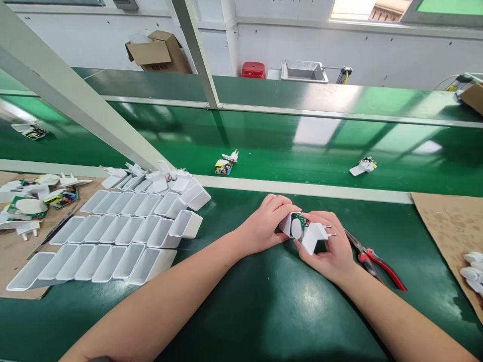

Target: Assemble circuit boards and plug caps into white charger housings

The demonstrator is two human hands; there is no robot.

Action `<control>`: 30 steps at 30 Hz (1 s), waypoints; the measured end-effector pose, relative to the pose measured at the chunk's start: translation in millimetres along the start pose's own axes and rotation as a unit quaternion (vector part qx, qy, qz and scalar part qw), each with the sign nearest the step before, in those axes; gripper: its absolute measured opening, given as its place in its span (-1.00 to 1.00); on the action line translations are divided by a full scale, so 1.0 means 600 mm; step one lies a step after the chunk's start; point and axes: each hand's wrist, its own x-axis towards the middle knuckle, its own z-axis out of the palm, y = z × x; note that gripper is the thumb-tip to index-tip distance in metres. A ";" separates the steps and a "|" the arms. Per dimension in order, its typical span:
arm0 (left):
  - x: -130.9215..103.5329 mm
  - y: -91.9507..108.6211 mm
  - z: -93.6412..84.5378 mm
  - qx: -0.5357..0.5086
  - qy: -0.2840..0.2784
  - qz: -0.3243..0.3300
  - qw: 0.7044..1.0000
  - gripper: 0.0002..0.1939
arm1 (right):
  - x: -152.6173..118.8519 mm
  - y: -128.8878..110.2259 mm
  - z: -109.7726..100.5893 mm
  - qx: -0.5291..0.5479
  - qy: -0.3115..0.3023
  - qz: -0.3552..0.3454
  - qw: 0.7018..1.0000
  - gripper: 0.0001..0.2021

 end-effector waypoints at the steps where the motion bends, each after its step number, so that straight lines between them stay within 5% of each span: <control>1: 0.001 0.001 -0.001 0.000 -0.001 0.001 1.000 -0.39 | 0.001 0.000 0.000 0.001 0.000 0.000 1.000 -0.25; 20: 0.007 0.012 -0.012 -0.018 -0.031 -0.044 0.998 -0.39 | -0.004 0.007 0.006 0.064 0.004 0.079 0.995 -0.43; 30: 0.005 0.008 -0.009 -0.015 -0.023 -0.037 0.999 -0.39 | -0.001 0.006 0.004 0.043 0.006 0.048 0.998 -0.40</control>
